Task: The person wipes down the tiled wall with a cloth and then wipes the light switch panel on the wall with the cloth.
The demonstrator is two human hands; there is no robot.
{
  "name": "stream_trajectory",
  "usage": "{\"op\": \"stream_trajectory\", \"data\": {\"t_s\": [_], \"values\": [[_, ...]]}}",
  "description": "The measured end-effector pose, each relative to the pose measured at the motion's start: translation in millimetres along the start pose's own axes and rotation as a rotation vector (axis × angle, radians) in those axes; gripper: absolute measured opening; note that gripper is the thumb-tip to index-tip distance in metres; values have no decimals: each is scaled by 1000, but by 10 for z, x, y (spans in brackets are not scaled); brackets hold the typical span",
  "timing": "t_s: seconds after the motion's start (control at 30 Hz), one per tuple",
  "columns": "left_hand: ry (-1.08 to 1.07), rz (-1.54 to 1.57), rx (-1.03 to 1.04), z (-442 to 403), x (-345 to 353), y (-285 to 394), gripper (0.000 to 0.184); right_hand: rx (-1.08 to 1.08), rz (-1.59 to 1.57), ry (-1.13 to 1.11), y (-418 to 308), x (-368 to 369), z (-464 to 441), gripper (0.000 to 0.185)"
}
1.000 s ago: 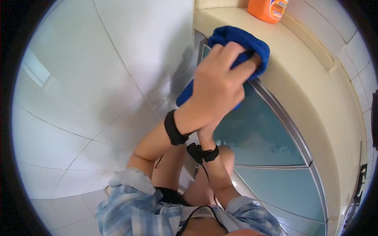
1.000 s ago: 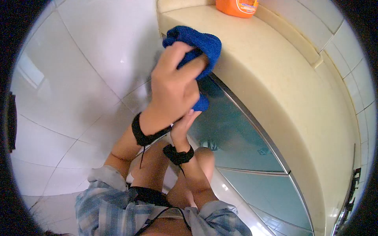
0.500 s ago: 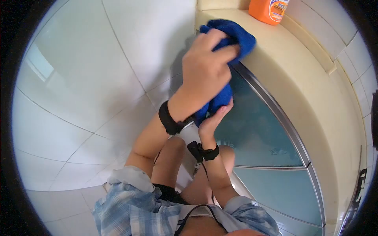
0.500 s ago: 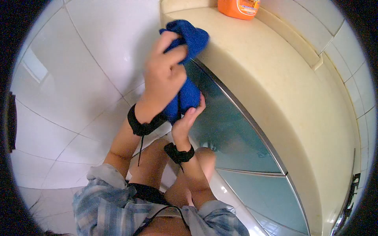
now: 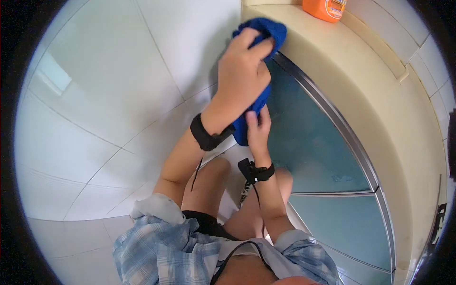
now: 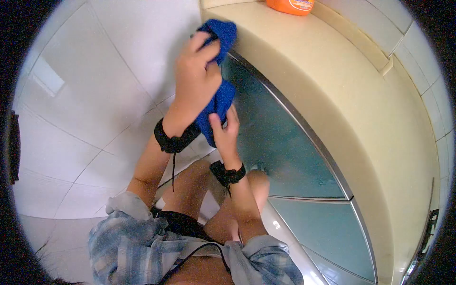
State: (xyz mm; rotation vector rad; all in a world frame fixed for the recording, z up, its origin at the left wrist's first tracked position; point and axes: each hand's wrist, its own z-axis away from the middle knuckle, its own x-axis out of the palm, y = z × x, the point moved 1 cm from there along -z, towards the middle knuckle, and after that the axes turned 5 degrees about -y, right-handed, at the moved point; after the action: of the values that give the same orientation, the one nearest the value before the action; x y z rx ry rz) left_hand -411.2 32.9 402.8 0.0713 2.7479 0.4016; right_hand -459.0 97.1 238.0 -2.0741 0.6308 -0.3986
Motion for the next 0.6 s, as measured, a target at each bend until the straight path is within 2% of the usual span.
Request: {"op": "stream_trajectory", "data": {"t_s": [0.07,0.1,0.13,0.2,0.23,0.27,0.33,0.37,0.4,0.43,0.47,0.5,0.53,0.6], "values": [[-174,69,0,193,-48,69,38,-20,83,-19,206,22,80,51],[-432,243,-144,349,-107,71,43,-34,183,-36,248,65,123,53],[-435,227,-148,479,-215,109,43,-34,167,-41,172,122,166,53],[-764,333,-75,724,-442,209,50,81,-135,-54,24,198,253,48],[-858,274,-96,845,-640,198,53,-41,2,-207,431,276,258,45],[-954,214,-120,984,-905,156,57,-43,-13,-212,405,313,302,45],[-976,254,-405,1358,-1635,-5,52,104,-135,-116,326,422,477,37],[-1002,103,-626,1509,-2144,5,46,192,-201,-64,285,477,555,34],[-910,8,-847,1676,-2679,57,41,190,-216,-72,299,482,570,34],[-745,-138,-1001,2071,-3413,28,38,203,78,-141,364,447,585,33],[-562,-262,-1140,2242,-4082,302,39,209,374,-206,398,424,593,33],[-500,-422,-1172,2332,-4748,687,39,241,319,-173,348,419,602,33],[-384,-424,-1237,2486,-5616,1116,41,242,310,-181,402,429,621,33],[-111,-760,-1143,2163,-6608,2072,41,-38,369,-95,566,459,658,30]]}}
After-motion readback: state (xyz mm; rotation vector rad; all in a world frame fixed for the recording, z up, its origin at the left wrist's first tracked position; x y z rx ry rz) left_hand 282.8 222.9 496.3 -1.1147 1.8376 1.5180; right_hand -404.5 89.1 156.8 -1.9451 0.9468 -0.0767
